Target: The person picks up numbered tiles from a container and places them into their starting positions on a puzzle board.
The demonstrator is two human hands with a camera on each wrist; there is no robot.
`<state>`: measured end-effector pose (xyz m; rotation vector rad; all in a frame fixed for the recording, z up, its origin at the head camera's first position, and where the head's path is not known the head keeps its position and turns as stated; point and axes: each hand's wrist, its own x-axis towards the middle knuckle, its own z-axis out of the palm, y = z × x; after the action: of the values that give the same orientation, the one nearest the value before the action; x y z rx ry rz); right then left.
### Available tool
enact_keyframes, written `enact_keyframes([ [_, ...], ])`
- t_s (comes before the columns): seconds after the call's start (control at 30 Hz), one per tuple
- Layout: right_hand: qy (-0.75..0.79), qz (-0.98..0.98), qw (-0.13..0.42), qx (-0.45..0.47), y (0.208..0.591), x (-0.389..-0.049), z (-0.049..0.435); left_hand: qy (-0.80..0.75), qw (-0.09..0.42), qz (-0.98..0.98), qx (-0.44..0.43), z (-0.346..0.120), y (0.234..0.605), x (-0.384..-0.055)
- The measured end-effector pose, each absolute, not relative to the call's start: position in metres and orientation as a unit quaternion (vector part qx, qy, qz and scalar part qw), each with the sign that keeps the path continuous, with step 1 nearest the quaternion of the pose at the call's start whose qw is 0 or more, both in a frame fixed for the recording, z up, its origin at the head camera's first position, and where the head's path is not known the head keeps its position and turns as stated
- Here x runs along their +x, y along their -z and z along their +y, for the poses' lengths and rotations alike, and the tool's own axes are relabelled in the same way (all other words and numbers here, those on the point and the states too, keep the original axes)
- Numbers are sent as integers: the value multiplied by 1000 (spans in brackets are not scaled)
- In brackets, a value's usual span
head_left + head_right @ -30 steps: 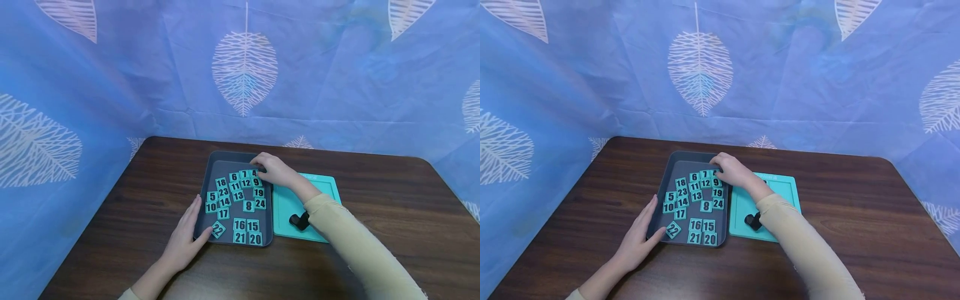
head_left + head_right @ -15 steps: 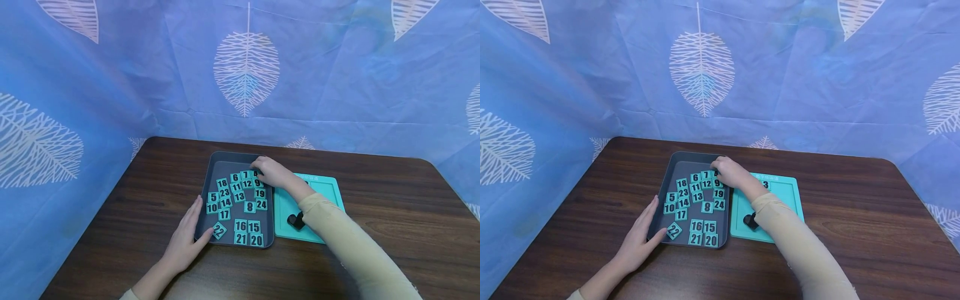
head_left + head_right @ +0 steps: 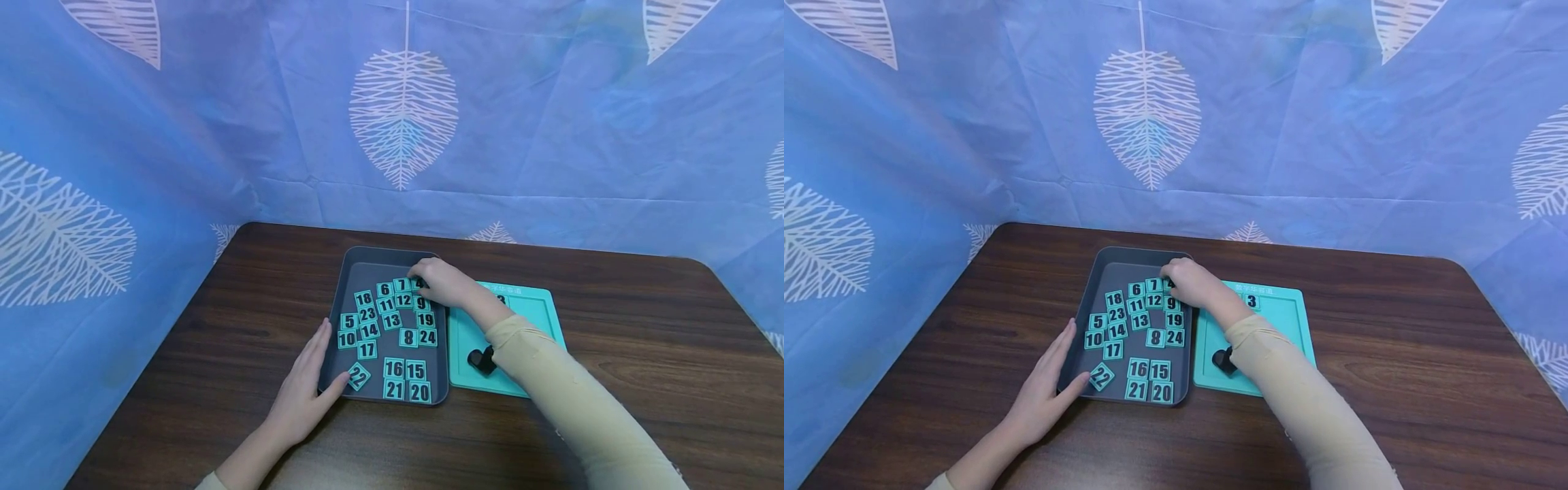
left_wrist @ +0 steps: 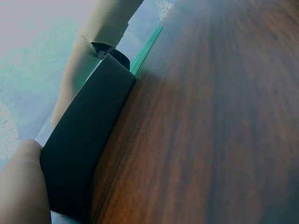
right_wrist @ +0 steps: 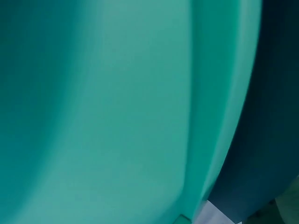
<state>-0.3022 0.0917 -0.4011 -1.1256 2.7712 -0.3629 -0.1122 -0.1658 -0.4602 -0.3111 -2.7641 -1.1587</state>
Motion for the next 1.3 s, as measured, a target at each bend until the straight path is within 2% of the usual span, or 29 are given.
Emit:
enact_keyframes([
  [0.53,107,930,41,-350,401,-293,92,385,59,-915,-105,-162,460,-112],
  [0.8,188,928,2,-322,374,-272,98,381,73,-914,-115,-164,459,-113],
  [1.07,248,917,-37,-312,346,-244,124,380,73,-915,-116,-166,459,-114],
  [1.3,243,921,-66,-297,345,-226,159,382,67,-915,-112,-167,460,-114],
])
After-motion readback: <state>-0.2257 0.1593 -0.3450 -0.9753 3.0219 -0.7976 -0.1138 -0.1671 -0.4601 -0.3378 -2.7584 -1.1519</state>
